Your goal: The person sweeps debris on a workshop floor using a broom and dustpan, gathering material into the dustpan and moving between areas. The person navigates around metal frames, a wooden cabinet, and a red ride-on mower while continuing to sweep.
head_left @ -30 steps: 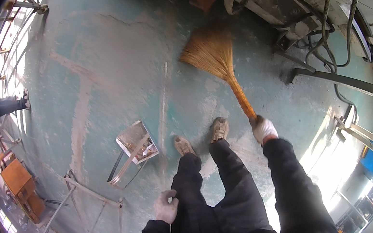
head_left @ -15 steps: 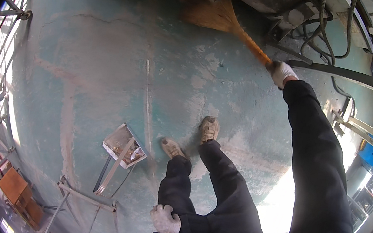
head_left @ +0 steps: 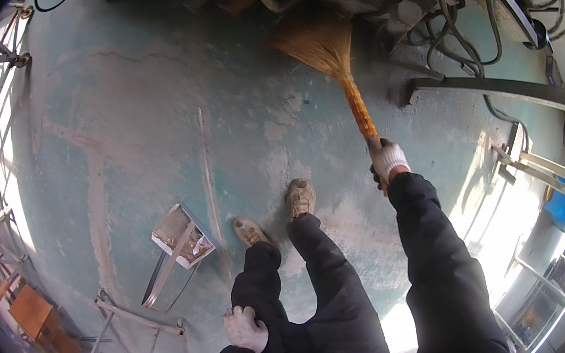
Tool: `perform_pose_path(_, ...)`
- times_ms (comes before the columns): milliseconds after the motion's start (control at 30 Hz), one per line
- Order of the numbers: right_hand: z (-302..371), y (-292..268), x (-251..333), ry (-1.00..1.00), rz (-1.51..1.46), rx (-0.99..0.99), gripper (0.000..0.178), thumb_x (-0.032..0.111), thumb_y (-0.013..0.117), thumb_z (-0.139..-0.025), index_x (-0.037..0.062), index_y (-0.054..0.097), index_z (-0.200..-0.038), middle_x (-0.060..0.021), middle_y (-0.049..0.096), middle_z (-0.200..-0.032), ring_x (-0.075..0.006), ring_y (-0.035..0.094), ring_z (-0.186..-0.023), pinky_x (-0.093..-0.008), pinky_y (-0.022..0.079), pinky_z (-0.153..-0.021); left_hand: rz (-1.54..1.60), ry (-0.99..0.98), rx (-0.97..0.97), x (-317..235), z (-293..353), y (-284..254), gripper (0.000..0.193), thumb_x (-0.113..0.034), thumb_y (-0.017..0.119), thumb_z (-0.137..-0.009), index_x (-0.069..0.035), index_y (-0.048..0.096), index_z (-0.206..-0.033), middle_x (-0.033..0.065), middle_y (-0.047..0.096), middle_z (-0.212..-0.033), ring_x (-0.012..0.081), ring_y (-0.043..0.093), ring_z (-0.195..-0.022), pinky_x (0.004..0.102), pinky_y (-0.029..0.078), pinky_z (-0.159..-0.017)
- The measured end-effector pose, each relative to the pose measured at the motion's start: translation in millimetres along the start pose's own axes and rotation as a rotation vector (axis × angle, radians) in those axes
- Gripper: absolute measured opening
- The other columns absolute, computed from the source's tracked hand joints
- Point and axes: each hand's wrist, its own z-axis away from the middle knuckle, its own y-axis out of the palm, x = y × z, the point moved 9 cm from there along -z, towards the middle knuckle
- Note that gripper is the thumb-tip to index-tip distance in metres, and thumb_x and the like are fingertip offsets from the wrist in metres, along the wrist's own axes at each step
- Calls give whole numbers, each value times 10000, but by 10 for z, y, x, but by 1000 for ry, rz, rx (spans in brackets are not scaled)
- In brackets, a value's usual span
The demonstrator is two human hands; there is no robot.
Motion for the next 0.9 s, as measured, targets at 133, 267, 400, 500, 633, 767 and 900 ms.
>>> perform_pose_path(133, 530, 709, -676, 160, -249, 143, 608, 552, 575, -1167, -25, 717, -1293, -155, 736, -821, -275, 737, -675, -478, 587, -618, -2, 13, 17, -40, 23, -25, 194, -175, 804, -724, -71, 788, -887, 195, 721, -990, 432, 698, -1063, 540, 557, -978)
perform_pose_path(267, 1377, 636, -894, -18, -119, -72, 579, 503, 612, -1164, -40, 734, -1321, -223, 794, -893, -341, 821, -795, -471, 625, -739, 2, 40, 39, -88, 6, -35, 223, -198, 803, -744, -59, 797, -919, 202, 724, -1009, 436, 700, -1075, 541, 557, -991)
perform_pose_path(400, 912, 397, -582, -57, -95, -102, 545, 514, 557, -1197, 19, 728, -1351, -145, 713, -751, -281, 720, -580, -469, 573, -509, 15, 62, 46, -33, -21, -22, 226, -184, 791, -747, -66, 777, -939, 201, 720, -1057, 440, 698, -1101, 568, 538, -1001)
perform_pose_path(500, 598, 500, -886, 188, -9, 11, 569, 538, 525, -1200, 17, 713, -1328, -163, 719, -755, -325, 734, -601, -512, 591, -544, 40, 70, 17, 2, -2, -12, 226, -181, 786, -731, -71, 765, -927, 200, 725, -1043, 433, 709, -1077, 572, 544, -991)
perform_pose_path(633, 1515, 450, -1565, 181, 165, -54, 562, 514, 558, -1190, 19, 704, -1412, -319, 818, -1040, -468, 837, -923, -557, 650, -788, 62, 41, 7, 43, 40, 16, 204, -169, 786, -720, -75, 761, -899, 190, 724, -1007, 428, 712, -1066, 567, 549, -985)
perform_pose_path(767, 2321, 539, -1246, -159, 377, -179, 534, 467, 590, -1172, 95, 636, -1552, -331, 798, -1202, -549, 761, -1160, -606, 612, -981, 115, 56, -28, 75, 5, -12, 184, -136, 775, -686, -75, 755, -858, 187, 716, -964, 435, 711, -1031, 567, 555, -947)
perform_pose_path(900, 1898, 1218, -131, -358, 459, -67, 552, 515, 583, -1153, 177, 596, -1590, -335, 800, -1103, -582, 752, -1082, -669, 589, -954, 115, 65, -60, 106, 17, 42, 174, -134, 765, -683, -76, 743, -846, 186, 711, -958, 434, 709, -1017, 565, 547, -912)
